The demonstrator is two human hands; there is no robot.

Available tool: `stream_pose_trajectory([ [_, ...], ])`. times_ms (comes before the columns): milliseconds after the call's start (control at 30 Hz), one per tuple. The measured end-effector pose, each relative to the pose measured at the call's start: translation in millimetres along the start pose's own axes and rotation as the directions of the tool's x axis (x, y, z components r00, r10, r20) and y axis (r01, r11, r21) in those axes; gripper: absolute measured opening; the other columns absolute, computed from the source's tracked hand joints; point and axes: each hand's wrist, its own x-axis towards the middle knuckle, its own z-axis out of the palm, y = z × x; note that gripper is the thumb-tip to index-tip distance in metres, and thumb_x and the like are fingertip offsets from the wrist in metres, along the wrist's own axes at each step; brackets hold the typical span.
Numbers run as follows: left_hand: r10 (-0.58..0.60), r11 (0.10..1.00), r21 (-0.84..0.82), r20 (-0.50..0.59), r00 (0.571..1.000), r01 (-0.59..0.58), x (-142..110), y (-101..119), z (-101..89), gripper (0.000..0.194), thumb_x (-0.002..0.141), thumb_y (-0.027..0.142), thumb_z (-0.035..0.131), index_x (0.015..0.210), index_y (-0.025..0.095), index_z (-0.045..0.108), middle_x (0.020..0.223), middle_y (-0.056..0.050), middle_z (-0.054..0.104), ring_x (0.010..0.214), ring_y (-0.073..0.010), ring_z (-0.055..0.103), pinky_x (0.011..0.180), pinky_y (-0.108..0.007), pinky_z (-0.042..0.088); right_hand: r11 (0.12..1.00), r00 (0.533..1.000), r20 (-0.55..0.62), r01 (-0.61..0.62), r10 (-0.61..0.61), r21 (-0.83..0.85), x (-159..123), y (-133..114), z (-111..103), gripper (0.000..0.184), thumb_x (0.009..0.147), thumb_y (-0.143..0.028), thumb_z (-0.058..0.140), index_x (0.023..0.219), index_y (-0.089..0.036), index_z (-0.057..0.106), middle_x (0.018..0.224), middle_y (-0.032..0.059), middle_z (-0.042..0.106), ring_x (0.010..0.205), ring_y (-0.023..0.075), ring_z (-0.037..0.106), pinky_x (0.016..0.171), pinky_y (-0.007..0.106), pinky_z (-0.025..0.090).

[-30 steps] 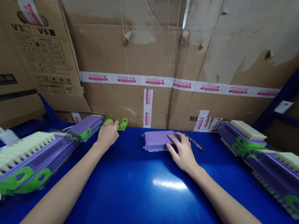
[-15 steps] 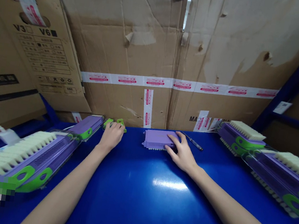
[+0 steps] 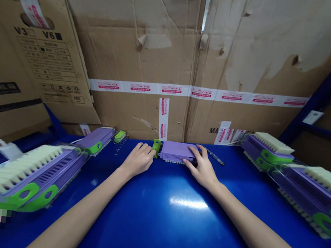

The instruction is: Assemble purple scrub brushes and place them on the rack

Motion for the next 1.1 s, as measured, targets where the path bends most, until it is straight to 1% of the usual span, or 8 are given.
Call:
stream_pose_trajectory([
  [167, -0.131, 0.991, -0.006, -0.114, 0.985, 0.132, 0, 4, 4.2, 0.020, 0.086, 0.013, 0.043, 0.071, 0.016, 0.056, 0.067, -0.007, 0.058, 0.070, -0.0230, 0.053, 0.067, -0.036, 0.036, 1.000, 0.999, -0.052, -0.001, 0.000, -0.027, 2, 1, 0, 0.062, 0.080, -0.053, 0.056, 0.130, -0.019, 0.046, 0.132, 0.0171, 0.042, 0.124, 0.0347, 0.042, 0.098, 0.052, 0.041],
  [300, -0.309, 0.951, -0.093, -0.331, 0.891, 0.295, -2, -2, 2.0, 0.020, 0.088, 0.016, 0.045, 0.071, 0.016, 0.056, 0.064, -0.007, 0.059, 0.066, -0.0216, 0.054, 0.061, -0.034, 0.038, 0.998, 0.985, -0.168, 0.035, -0.044, -0.056, 2, -3, -5, 0.056, 0.084, -0.051, 0.052, 0.128, -0.017, 0.048, 0.125, 0.0171, 0.049, 0.117, 0.0333, 0.047, 0.095, 0.053, 0.041],
  [433, -0.220, 0.954, -0.289, -0.520, 0.826, 0.072, 1, 4, -11.4, 0.011, 0.086, 0.009, 0.048, 0.088, 0.015, 0.058, 0.084, -0.008, 0.068, 0.080, -0.0193, 0.060, 0.071, -0.032, 0.046, 0.981, 0.940, -0.282, 0.187, -0.192, -0.047, -2, -16, -11, 0.047, 0.087, -0.043, 0.050, 0.127, -0.019, 0.048, 0.119, 0.0143, 0.056, 0.109, 0.0301, 0.051, 0.092, 0.050, 0.040],
  [600, -0.037, 0.880, -0.395, -0.609, 0.792, -0.263, 12, 39, -28.0, 0.015, 0.084, 0.009, 0.053, 0.097, 0.015, 0.058, 0.099, -0.010, 0.069, 0.092, -0.0189, 0.061, 0.079, -0.034, 0.050, 0.940, 0.954, -0.165, 0.279, -0.249, 0.194, -12, -41, -13, 0.059, 0.084, -0.037, 0.056, 0.137, -0.021, 0.036, 0.122, 0.0126, 0.058, 0.108, 0.0275, 0.054, 0.089, 0.045, 0.044],
  [700, -0.032, 0.845, -0.439, -0.612, 0.790, -0.305, 15, 55, -31.8, 0.015, 0.084, 0.011, 0.056, 0.098, 0.015, 0.058, 0.101, -0.010, 0.069, 0.094, -0.0189, 0.060, 0.078, -0.033, 0.051, 0.895, 0.981, -0.124, 0.188, -0.149, 0.405, -14, -51, -13, 0.055, 0.085, -0.035, 0.055, 0.135, -0.022, 0.038, 0.122, 0.0105, 0.058, 0.105, 0.0247, 0.057, 0.089, 0.041, 0.045],
  [800, -0.073, 0.850, -0.465, -0.570, 0.818, -0.248, 15, 57, -29.1, 0.020, 0.085, 0.014, 0.055, 0.104, 0.014, 0.057, 0.104, -0.011, 0.067, 0.097, -0.0198, 0.060, 0.082, -0.035, 0.051, 0.825, 0.994, -0.105, 0.077, -0.022, 0.561, -11, -54, -14, 0.057, 0.083, -0.037, 0.059, 0.134, -0.022, 0.040, 0.117, 0.0090, 0.061, 0.096, 0.0218, 0.061, 0.083, 0.036, 0.048],
  [967, -0.106, 0.898, -0.436, -0.335, 0.936, -0.054, 13, 49, -16.2, 0.041, 0.087, 0.031, 0.054, 0.123, 0.013, 0.048, 0.124, -0.016, 0.057, 0.119, -0.0273, 0.049, 0.098, -0.046, 0.042, 0.857, 0.947, -0.273, -0.006, 0.171, 0.515, -4, -46, -15, 0.059, 0.078, -0.041, 0.063, 0.130, -0.020, 0.044, 0.095, 0.0053, 0.063, 0.077, 0.0184, 0.058, 0.071, 0.034, 0.049],
  [1100, -0.092, 0.940, -0.341, -0.202, 0.975, 0.018, 13, 48, -11.6, 0.046, 0.086, 0.035, 0.054, 0.126, 0.013, 0.048, 0.120, -0.016, 0.057, 0.113, -0.0290, 0.051, 0.099, -0.049, 0.038, 0.865, 0.897, -0.362, -0.044, 0.254, 0.500, -1, -33, -15, 0.055, 0.083, -0.042, 0.057, 0.132, -0.022, 0.042, 0.112, 0.0083, 0.060, 0.089, 0.0204, 0.058, 0.081, 0.038, 0.048],
])
